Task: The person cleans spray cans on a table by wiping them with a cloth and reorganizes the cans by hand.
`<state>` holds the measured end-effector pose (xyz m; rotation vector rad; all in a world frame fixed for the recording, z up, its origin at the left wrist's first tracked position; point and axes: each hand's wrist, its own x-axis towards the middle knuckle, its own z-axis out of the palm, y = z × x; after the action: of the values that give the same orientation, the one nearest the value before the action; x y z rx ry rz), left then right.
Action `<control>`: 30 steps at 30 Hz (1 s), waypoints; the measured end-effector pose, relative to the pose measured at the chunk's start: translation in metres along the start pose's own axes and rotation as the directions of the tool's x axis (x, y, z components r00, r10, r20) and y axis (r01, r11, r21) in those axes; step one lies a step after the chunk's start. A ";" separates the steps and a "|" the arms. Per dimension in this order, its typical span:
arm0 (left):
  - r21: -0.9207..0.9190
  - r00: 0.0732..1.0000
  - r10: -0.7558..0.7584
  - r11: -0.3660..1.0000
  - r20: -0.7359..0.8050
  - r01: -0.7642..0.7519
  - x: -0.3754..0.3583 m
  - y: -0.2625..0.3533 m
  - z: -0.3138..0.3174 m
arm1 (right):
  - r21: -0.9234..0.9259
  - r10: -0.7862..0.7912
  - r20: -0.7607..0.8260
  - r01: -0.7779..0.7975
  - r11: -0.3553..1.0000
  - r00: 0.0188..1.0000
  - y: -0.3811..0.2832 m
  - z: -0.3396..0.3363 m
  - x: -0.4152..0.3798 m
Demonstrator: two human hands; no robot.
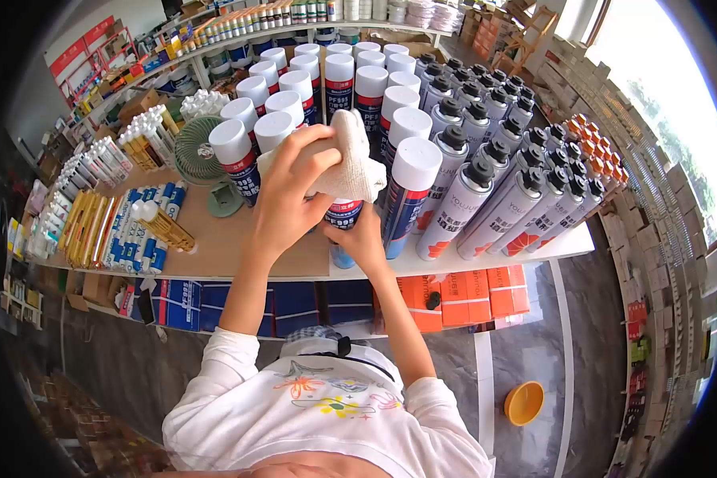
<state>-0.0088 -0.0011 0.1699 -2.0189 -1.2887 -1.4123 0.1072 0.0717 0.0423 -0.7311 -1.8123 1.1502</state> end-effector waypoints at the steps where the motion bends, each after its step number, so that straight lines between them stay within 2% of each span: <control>1: -0.009 1.000 -0.004 1.000 -0.001 0.004 -0.001 -0.002 0.002 | -0.037 -0.010 -0.009 0.010 0.999 1.000 0.003 0.000 0.001; 3: -0.042 0.999 0.047 0.998 0.025 -0.046 -0.004 -0.006 0.003 | -0.073 -0.014 -0.017 0.013 0.997 1.000 0.010 0.007 0.000; 5: -0.009 0.989 0.127 0.992 -0.079 -0.128 -0.028 -0.015 0.013 | -0.081 -0.302 -0.182 0.291 0.953 0.936 0.019 0.016 0.002; 6: 0.002 0.977 0.136 0.990 -0.165 -0.138 -0.041 -0.017 0.019 | 0.018 -0.251 -0.185 0.259 0.966 0.950 0.026 0.019 0.002; 8: 0.028 0.949 0.134 0.991 -0.286 -0.131 -0.072 -0.029 0.036 | -0.212 -0.393 -0.131 0.362 0.908 0.910 0.031 0.015 0.007; 10: -0.001 0.944 0.106 0.994 -0.312 -0.111 -0.095 -0.037 0.051 | -0.327 -0.440 -0.047 0.402 0.855 0.897 0.036 0.012 0.006; 11: -0.018 0.935 0.071 0.996 -0.346 -0.083 -0.106 -0.041 0.060 | -0.059 -0.277 -0.162 0.271 0.961 0.947 0.032 0.013 0.002; 13: -0.046 0.923 0.053 0.996 -0.381 -0.076 -0.120 -0.047 0.073 | 0.009 -0.156 -0.200 0.161 0.987 0.967 0.025 0.008 0.000; 14: -0.142 0.918 -0.075 0.990 -0.389 0.021 -0.127 -0.048 0.075 | -0.081 -0.197 -0.242 0.183 0.980 0.950 0.023 0.010 0.001; 15: -0.237 0.904 -0.200 0.965 -0.378 0.115 -0.129 -0.049 0.074 | -0.067 -0.189 -0.243 0.178 0.982 0.952 0.016 0.012 0.000; 17: -0.294 0.876 -0.234 0.949 -0.422 0.112 -0.128 -0.058 0.073 | -0.017 -0.146 -0.177 0.145 0.989 0.973 0.013 0.013 -0.004; 19: -0.452 0.787 -0.441 0.861 -0.431 0.235 -0.101 -0.049 0.052 | 0.049 -0.065 -0.143 0.073 0.996 0.988 0.013 0.018 -0.006; 21: -0.497 0.743 -0.479 0.837 -0.467 0.227 -0.082 -0.046 0.040 | 0.028 -0.066 -0.100 0.069 0.997 0.993 0.010 0.017 -0.006; 23: -0.621 0.747 -0.563 0.738 -0.354 0.263 -0.073 -0.045 0.030 | -0.010 -0.047 -0.006 0.047 0.999 0.999 0.010 0.014 -0.005; 24: -0.625 0.748 -0.563 0.736 -0.351 0.261 -0.076 -0.045 0.031 | -0.007 -0.020 0.019 0.020 1.000 1.000 0.015 0.010 -0.002; 26: -0.653 0.747 -0.630 0.660 -0.212 0.371 -0.085 -0.045 0.038 | 0.019 0.021 0.028 -0.021 1.000 0.999 0.022 0.002 0.003; 28: -0.654 0.723 -0.670 0.624 -0.167 0.427 -0.099 -0.047 0.050 | 0.064 0.081 0.068 -0.085 0.994 0.994 0.025 -0.004 0.008; 30: -0.657 0.713 -0.683 0.612 -0.158 0.440 -0.102 -0.054 0.054 | 0.042 0.049 0.070 -0.052 0.998 0.996 0.024 -0.006 0.010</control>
<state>-0.0322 0.0176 0.0463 -1.4811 -1.5112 -2.6572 0.1087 0.0919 0.0254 -0.7230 -1.8292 1.2579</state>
